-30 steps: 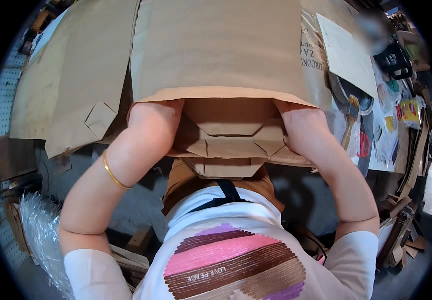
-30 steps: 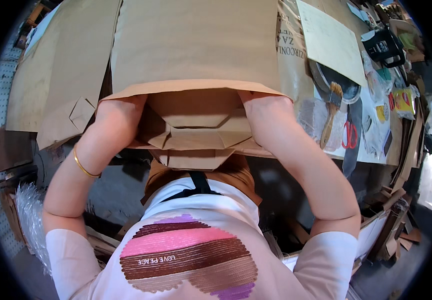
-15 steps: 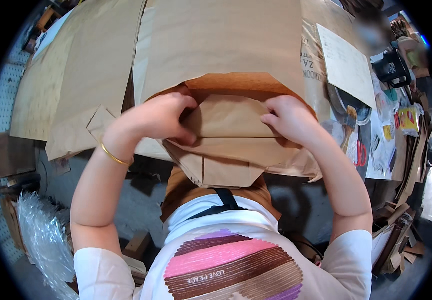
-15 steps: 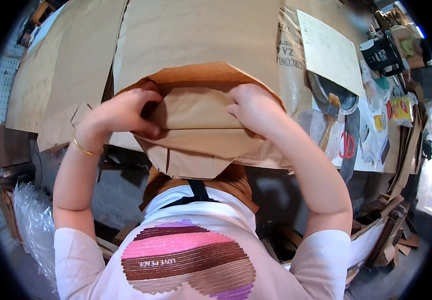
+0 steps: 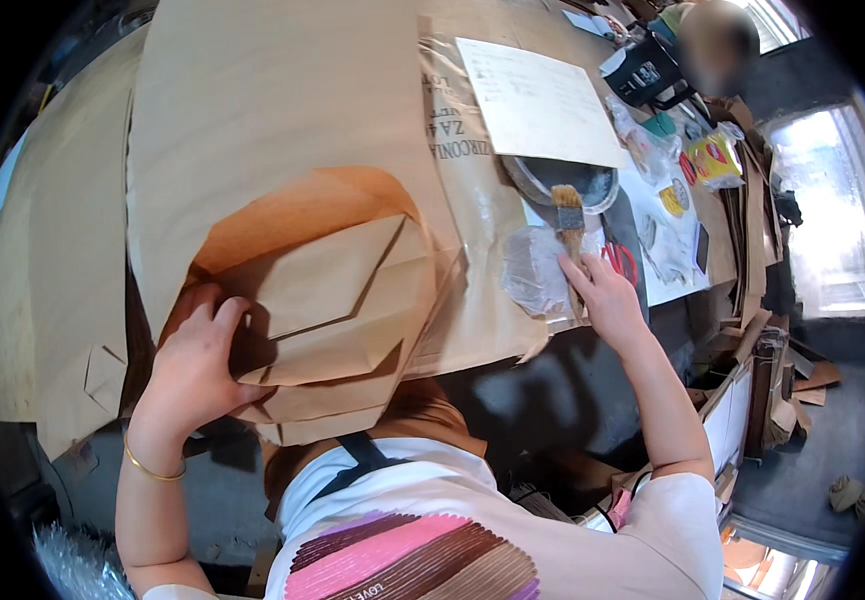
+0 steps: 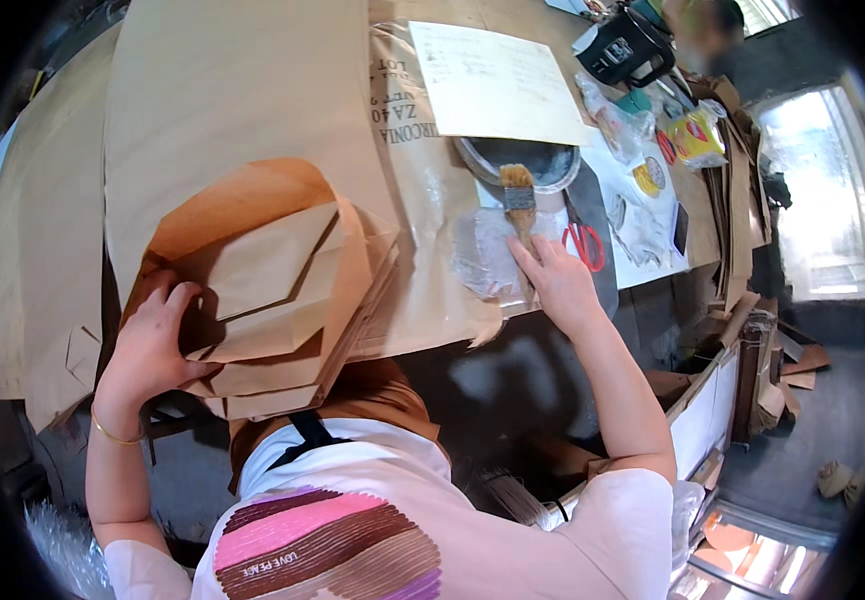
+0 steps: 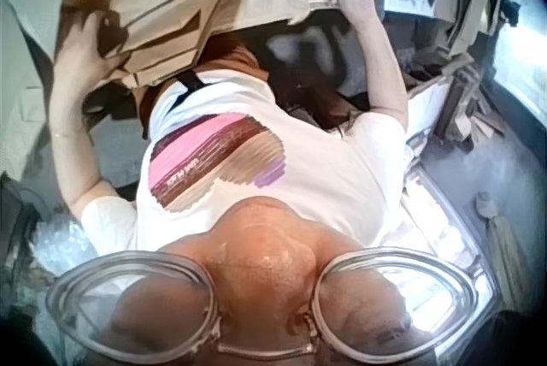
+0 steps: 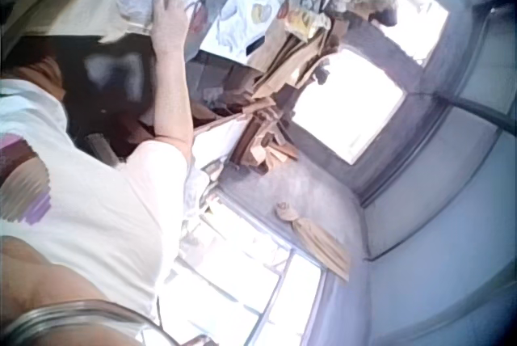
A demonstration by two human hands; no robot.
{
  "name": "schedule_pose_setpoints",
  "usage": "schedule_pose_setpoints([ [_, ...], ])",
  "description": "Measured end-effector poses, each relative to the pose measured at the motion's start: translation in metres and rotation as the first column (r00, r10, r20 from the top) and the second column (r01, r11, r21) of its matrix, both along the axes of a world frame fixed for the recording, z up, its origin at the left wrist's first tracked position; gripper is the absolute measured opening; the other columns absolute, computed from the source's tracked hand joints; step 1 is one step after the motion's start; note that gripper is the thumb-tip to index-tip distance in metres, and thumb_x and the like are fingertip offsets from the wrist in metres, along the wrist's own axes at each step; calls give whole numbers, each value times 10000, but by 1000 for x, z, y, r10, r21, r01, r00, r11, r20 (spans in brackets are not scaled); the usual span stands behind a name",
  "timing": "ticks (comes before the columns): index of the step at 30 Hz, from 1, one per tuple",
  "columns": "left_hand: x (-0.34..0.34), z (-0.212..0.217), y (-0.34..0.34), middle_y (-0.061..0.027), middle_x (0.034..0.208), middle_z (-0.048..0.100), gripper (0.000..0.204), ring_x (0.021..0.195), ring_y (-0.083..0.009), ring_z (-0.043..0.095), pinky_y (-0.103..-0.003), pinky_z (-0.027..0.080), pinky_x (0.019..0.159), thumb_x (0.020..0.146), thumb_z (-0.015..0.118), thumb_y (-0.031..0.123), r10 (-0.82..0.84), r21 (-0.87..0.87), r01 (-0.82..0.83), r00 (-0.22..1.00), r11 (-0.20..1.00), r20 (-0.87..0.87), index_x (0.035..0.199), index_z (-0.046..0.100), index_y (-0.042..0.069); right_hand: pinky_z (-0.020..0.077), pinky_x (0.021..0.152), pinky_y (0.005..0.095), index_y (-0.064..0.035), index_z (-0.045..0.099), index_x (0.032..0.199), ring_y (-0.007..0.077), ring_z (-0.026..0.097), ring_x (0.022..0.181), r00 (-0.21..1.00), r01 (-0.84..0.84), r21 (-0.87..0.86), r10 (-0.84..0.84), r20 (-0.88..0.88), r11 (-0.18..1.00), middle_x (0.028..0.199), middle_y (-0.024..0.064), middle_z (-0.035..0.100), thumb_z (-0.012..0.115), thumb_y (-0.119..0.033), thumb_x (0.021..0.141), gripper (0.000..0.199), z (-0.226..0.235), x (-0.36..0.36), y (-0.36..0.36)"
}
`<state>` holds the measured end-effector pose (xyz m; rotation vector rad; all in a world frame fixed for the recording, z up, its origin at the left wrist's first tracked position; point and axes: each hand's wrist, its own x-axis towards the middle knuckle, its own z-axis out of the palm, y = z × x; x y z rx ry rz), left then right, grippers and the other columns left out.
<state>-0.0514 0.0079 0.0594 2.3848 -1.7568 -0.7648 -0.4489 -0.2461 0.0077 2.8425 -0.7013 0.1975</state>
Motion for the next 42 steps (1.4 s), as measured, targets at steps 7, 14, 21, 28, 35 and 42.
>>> schedule_pose_setpoints([
  [7, -2, 0, 3, -147, 1149, 533, 752, 1030, -370, 567, -442, 485, 856, 561, 866, 171, 68, 40, -70, 997, 997, 44, 1208, 487, 123, 491, 627, 259, -18, 716, 900, 109, 614, 673, 579, 80, 590, -520, 628, 803, 797, 41, 698, 726, -126, 828, 130, 1, 23, -78],
  [14, -10, -7, 13, -172, 1241, 492, 781, 991, -385, 565, -453, 487, 830, 517, 876, 116, 103, 22, -107, 983, 994, 153, 1184, 476, 50, 432, 587, 212, 8, 713, 870, 67, 547, 622, 472, 117, 812, -751, 461, 572, 764, 11, 673, 717, -159, 841, 170, -11, 29, -132],
  [21, -17, -5, 26, -238, 1382, 416, 837, 1158, -420, 490, -429, 441, 980, 397, 877, 76, 35, -116, 5, 941, 993, 337, 1150, 523, -14, 472, 715, 287, -17, 706, 1040, 155, 600, 785, 944, 1, 683, -226, 241, 731, 868, 52, 670, 738, -140, 824, 251, 50, 11, -103],
  [28, -31, 20, -3, -261, 1472, 288, 1162, 1329, -428, 360, -450, 359, 1083, 401, 929, 131, 147, -143, -117, 964, 983, 220, 1405, 355, 12, 388, 552, 197, -49, 700, 966, 78, 540, 616, 707, 67, 940, -681, 192, 335, 741, 5, 625, 682, -181, 870, 164, 53, -21, -152],
  [35, 6, 13, 5, -316, 1444, 310, 1222, 1357, -474, 296, -475, 315, 1113, 466, 921, 258, 103, -174, -126, 985, 977, -136, 1478, 260, 80, 302, 459, 202, -18, 639, 916, 57, 371, 474, -60, -618, 705, -915, 400, 348, 552, -33, 448, 604, -172, 898, 159, 58, 63, -62],
  [42, 21, -19, 23, -247, 1401, 373, 1246, 1305, -400, 368, -436, 339, 1099, 526, 914, 243, -26, -364, -115, 932, 924, -361, 1485, 147, 29, 467, 611, 256, -1, 642, 861, 95, 587, 732, 742, -393, 891, -494, 453, 226, 791, 16, 630, 638, -79, 890, 83, 50, 239, 143],
])
